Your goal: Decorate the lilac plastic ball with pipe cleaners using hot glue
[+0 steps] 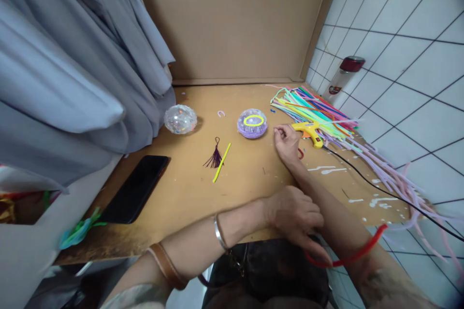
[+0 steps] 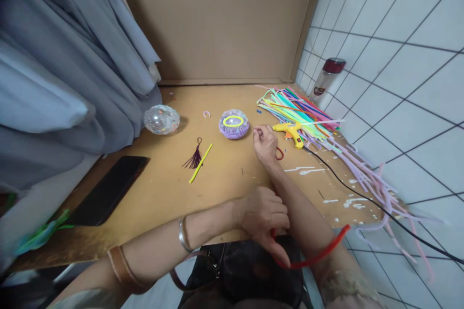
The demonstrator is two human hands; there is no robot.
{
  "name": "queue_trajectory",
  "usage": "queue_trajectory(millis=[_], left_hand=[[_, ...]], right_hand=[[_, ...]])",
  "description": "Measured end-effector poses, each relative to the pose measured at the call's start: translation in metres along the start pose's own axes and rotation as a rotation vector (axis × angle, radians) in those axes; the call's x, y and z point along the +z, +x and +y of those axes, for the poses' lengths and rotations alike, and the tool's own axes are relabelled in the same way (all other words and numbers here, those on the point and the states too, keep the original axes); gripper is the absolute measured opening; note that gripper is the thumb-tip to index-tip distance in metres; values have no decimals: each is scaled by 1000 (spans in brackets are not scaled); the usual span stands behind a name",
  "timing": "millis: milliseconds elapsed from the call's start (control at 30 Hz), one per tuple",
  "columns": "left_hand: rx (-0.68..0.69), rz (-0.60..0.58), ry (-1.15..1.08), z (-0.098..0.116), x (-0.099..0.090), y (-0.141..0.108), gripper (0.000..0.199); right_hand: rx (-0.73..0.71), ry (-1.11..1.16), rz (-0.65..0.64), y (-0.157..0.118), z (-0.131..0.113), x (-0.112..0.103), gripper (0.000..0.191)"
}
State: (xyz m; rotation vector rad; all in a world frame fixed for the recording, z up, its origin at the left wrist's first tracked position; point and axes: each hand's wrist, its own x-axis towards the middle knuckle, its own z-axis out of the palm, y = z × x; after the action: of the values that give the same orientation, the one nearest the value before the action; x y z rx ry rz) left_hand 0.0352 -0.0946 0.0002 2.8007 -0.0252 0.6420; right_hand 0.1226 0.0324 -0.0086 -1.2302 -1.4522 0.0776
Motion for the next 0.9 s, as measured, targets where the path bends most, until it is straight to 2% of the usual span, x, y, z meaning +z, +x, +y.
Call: queue_trajectory(millis=[100,267,400,533,633,733,900], left_hand=[[-11,-65,37,7,3,3,68],[-17,-77,79,4,7,3,60],[-53,-100,104,11,9,3,39],[-135,-101,58,16,5,1,16],[-69,-106,-18,12,-2,-2,8],[-1,-112,-97,6,-7,-5,11],[11,-71,-194,3,-7,-6,10]], right_hand=[[-23,-2,8,0,-1,-1,13],[-55,-19,-9,1,-6,-1,12],[-118,-27,0,1,-17,-4,14],[-182,-55,-56,0,-29,-9,15],[-184,-53,-72,1,-30,-11,14],[-138,-37,7,7,-26,-14,12],[32,-11,303,24,-9,-27,13]])
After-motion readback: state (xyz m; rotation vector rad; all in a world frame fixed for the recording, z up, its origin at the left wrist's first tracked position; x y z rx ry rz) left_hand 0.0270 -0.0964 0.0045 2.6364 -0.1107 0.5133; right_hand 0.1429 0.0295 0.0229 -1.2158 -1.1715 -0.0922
